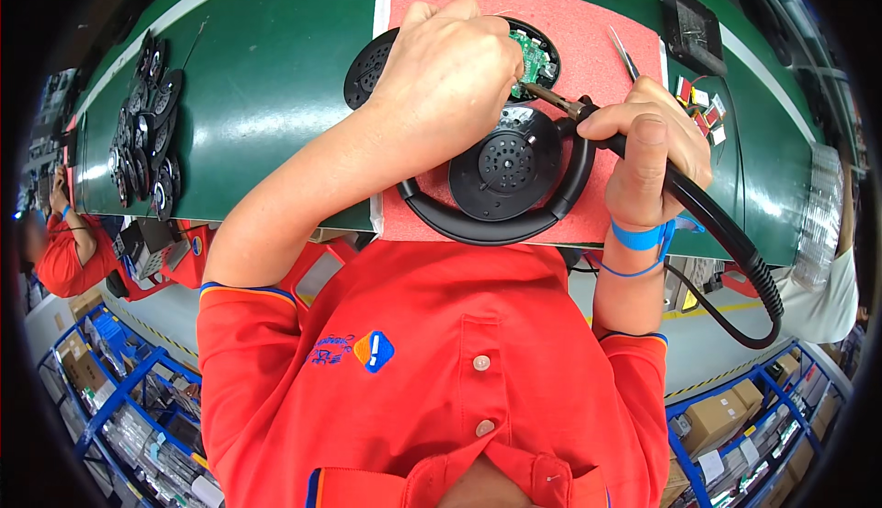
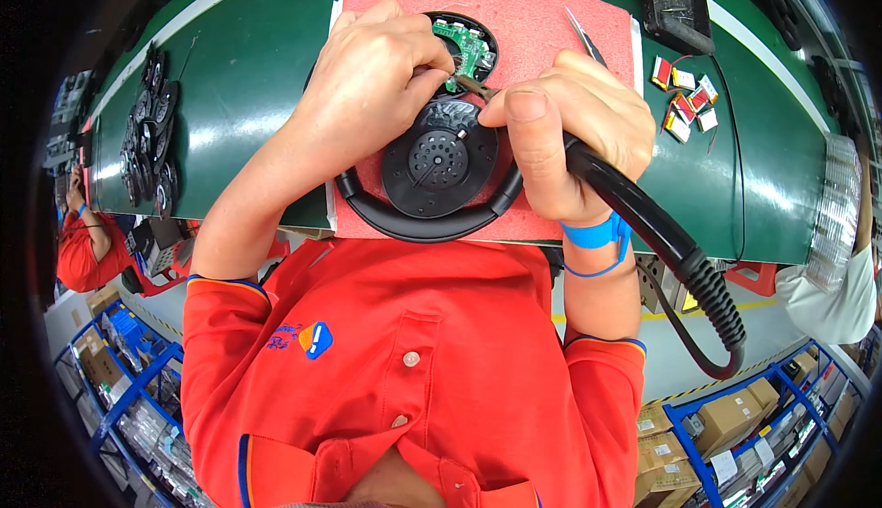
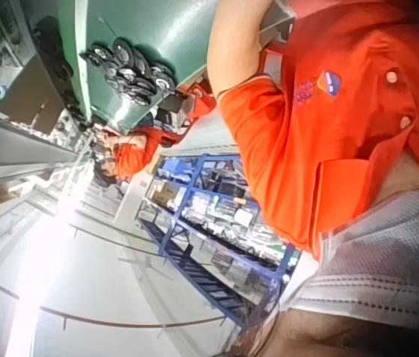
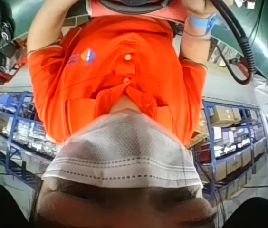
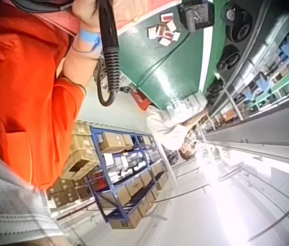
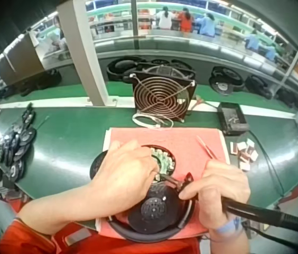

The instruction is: Soldering wires and components onto a circuit board inside a headphone ear cup.

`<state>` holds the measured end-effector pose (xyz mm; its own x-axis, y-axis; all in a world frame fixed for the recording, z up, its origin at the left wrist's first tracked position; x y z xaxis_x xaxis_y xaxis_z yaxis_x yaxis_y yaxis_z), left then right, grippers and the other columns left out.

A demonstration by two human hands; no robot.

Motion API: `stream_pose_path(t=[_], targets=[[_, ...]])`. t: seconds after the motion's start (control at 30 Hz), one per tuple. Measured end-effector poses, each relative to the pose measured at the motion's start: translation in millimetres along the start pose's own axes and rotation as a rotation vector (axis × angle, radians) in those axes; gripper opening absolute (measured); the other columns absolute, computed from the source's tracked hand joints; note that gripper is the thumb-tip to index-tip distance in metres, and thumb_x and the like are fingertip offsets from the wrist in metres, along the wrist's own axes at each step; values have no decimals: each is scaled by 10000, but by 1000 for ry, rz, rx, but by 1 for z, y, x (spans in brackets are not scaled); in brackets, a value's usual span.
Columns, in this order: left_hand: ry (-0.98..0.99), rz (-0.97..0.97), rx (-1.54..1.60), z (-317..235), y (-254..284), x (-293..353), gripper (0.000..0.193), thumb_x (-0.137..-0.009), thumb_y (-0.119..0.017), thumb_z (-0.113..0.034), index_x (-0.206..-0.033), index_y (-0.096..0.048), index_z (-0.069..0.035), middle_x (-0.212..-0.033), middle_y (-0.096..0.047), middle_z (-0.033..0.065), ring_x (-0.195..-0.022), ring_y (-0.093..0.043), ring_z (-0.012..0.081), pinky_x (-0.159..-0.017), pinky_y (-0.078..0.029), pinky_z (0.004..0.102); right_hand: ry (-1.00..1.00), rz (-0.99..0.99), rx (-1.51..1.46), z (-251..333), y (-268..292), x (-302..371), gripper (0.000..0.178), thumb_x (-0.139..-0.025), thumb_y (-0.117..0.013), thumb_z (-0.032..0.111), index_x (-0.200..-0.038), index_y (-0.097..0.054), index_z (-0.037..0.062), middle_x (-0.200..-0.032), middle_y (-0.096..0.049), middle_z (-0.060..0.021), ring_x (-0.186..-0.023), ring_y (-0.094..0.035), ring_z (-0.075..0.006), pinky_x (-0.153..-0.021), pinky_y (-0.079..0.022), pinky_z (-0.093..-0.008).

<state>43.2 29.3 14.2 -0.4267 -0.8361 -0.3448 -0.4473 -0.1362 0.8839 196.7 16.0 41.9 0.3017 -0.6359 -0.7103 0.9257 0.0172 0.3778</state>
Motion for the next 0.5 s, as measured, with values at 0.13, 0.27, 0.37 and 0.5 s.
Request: stream_pose_path(t=[0.13, 0.27, 0.37, 0.5], targets=[[-14, 26, -94, -5, 0, -2, 57, -637, -594, -39, -648, -649, -27, -712, -624, 108, -775, -585, 271, -672, -395, 408, -8, 7, 38, 3, 0, 0, 453, -942, -429, 233, -596, -593, -9, -567, -582, -60, -500, -444, -148, -467, -317, -279], [-22, 27, -122, -9, 0, -4, 42, -610, -600, -29, -626, -636, -14, -693, -619, 133, -746, -596, 283, -668, -396, 410, -22, 20, 40, 4, 0, 0, 446, -943, -433, 226, -599, -590, -10, -567, -578, -57, -494, -438, -148, -464, -313, -279], [-33, 22, -129, -11, 0, -4, 43, -612, -600, -31, -625, -636, -11, -691, -620, 140, -725, -599, 290, -657, -397, 413, 0, 18, 29, 5, 0, 1, 441, -944, -433, 222, -604, -588, -12, -565, -574, -55, -492, -431, -143, -462, -308, -278], [-32, 22, -145, -9, 1, -5, 47, -616, -595, -30, -625, -635, -8, -692, -620, 142, -729, -604, 292, -646, -399, 420, 43, -3, -14, 3, 6, 1, 380, -920, -488, 203, -623, -610, 0, -564, -584, -57, -471, -456, -158, -456, -337, -280]])
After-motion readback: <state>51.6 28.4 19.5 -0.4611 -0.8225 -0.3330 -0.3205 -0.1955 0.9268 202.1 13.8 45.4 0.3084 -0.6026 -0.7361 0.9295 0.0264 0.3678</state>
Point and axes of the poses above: each hand's wrist, its own x-axis away from the middle knuckle, its own y-axis out of the back of the hand, z = x × y, the point moved 5 cm from there along -x, towards the middle knuckle
